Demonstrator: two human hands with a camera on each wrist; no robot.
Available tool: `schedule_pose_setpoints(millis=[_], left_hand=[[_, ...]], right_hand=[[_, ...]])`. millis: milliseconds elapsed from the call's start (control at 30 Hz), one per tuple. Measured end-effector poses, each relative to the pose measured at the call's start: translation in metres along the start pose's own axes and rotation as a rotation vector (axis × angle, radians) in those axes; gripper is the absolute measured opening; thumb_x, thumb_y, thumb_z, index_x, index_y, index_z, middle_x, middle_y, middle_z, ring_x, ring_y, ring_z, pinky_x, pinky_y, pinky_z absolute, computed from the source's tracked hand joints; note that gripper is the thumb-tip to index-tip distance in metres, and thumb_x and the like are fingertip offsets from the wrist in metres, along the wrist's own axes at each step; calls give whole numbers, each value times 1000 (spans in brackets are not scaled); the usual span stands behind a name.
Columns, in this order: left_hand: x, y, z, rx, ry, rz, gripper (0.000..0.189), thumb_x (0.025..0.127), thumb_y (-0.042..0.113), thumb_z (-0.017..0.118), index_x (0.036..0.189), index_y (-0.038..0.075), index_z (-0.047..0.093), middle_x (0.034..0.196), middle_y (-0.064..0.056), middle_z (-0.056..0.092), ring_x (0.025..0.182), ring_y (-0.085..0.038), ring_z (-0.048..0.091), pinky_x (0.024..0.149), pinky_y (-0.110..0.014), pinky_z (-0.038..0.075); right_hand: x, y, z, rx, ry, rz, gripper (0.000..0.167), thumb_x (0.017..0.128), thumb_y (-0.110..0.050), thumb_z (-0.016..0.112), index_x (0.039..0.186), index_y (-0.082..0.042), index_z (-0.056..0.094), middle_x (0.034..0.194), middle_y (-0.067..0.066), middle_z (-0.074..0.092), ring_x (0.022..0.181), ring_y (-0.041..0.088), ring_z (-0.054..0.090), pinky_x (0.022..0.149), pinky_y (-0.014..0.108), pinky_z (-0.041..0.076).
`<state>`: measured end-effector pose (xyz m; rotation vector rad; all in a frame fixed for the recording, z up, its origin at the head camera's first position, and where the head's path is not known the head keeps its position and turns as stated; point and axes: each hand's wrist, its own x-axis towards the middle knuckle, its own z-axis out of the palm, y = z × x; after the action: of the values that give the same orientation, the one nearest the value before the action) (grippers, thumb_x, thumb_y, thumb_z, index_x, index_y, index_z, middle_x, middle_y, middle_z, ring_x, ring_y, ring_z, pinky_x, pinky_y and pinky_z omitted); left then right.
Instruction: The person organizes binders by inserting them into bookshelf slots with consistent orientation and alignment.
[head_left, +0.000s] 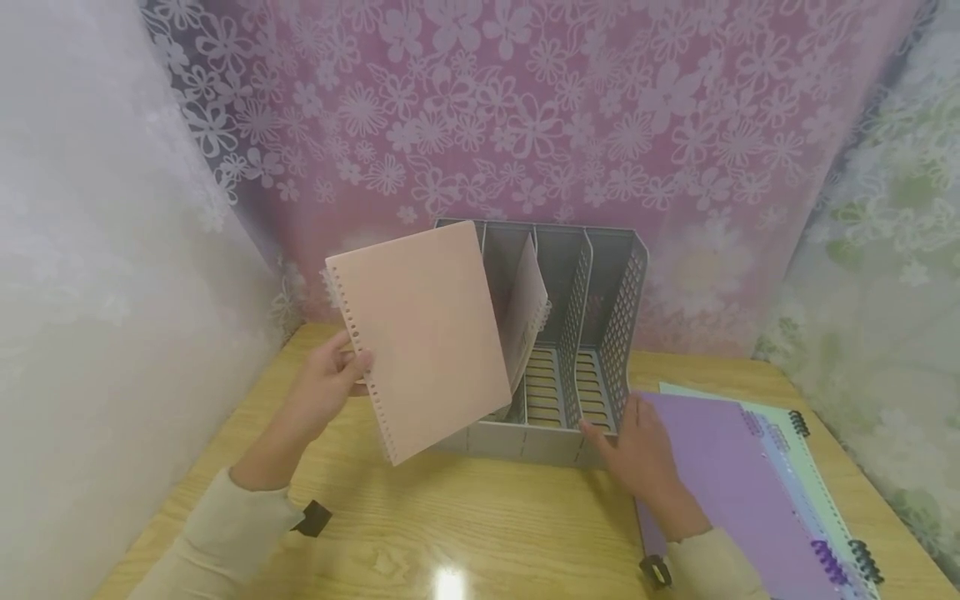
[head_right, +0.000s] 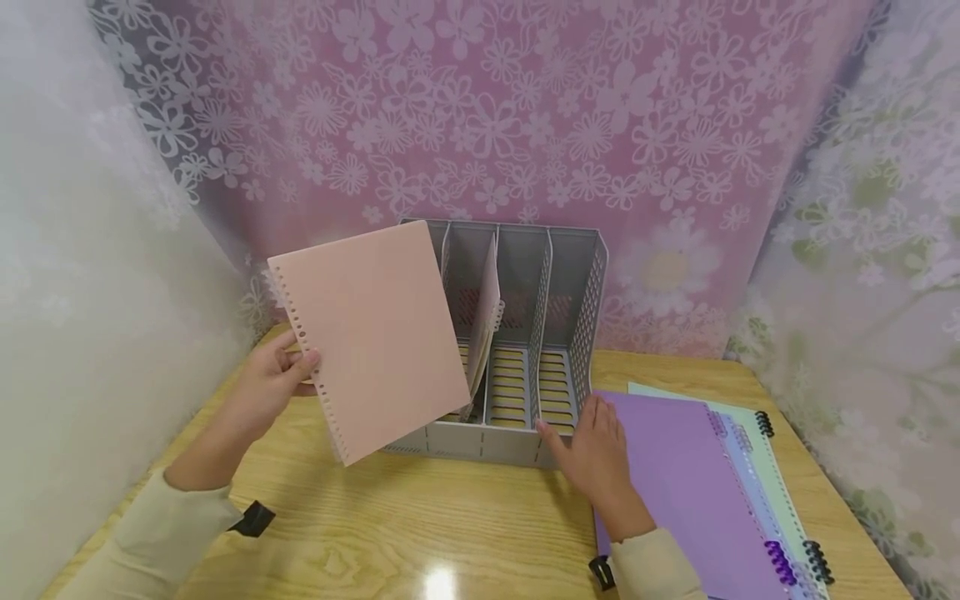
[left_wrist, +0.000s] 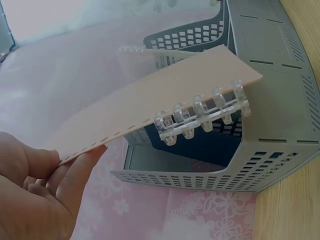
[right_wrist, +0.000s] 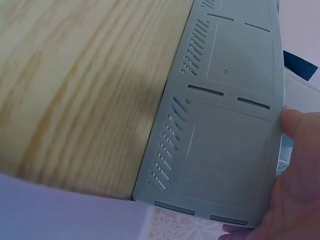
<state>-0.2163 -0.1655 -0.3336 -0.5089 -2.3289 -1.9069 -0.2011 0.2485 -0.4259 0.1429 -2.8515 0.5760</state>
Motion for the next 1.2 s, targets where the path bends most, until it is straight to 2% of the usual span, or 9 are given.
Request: schedule_pose_setpoints(millis=[167, 367, 567, 633, 767, 867, 1033, 1200], left_hand=[[3, 1, 8, -1, 20, 36, 45, 101, -1, 45, 146, 0, 39, 127, -29, 57, 104, -36, 65, 77, -37, 59], [7, 4, 18, 91, 45, 92, 43, 101, 1, 46, 145, 0, 41, 128, -27, 58, 107, -39, 64, 75, -33, 59], [15, 7, 31, 203, 75, 130, 31, 102, 5, 48, 131, -4, 51, 104, -26, 68, 90, -36, 69, 71, -31, 60], [18, 7, 34, 193, 91, 127, 31, 102, 5, 49, 131, -5, 51, 105, -26, 67, 90, -36, 69, 71, -30, 60], [23, 7, 42, 174, 111, 138, 39, 100, 1, 50, 139, -2, 48, 119, -26, 64, 100, -37, 67, 72, -31, 60], [27, 7, 48, 206, 126, 165, 38, 99, 0, 51, 137, -3, 49, 118, -26, 64, 101, -37, 67, 75, -35, 60], [30, 8, 54, 271, 159, 206, 35, 99, 2, 53, 133, -4, 52, 114, -25, 66, 95, -36, 69, 74, -40, 60], [37, 6, 60, 276, 158, 237, 33, 99, 2, 52, 132, -4, 53, 114, -24, 66, 98, -35, 69, 79, -41, 59]], right_hand=[[-1, 1, 1, 12, -13, 4, 98, 98, -56, 45, 140, 27, 13, 145, 47, 14, 135, 59, 15, 112, 65, 15], [-2, 2, 3, 21, -20, 13, 98, 98, -56, 45, 140, 27, 12, 146, 47, 12, 135, 60, 14, 112, 65, 14], [-1, 4, 5, 15, -5, 17, 98, 98, -56, 45, 140, 26, 14, 145, 47, 14, 135, 59, 17, 112, 65, 16], [0, 4, 6, 16, 0, 14, 98, 98, -57, 45, 140, 26, 14, 145, 47, 15, 135, 59, 17, 112, 65, 15], [0, 4, 8, 19, 5, 11, 98, 98, -56, 45, 141, 26, 14, 145, 47, 14, 135, 59, 17, 111, 65, 16], [-1, 5, 9, 20, 5, 14, 98, 98, -56, 46, 141, 26, 13, 145, 47, 14, 134, 59, 17, 111, 65, 16], [-1, 5, 9, 25, 3, 15, 98, 98, -56, 46, 141, 26, 13, 146, 47, 13, 134, 60, 17, 111, 65, 16], [-1, 1, 5, 29, -4, 17, 98, 98, -56, 46, 141, 26, 12, 146, 47, 12, 134, 60, 17, 111, 66, 17]])
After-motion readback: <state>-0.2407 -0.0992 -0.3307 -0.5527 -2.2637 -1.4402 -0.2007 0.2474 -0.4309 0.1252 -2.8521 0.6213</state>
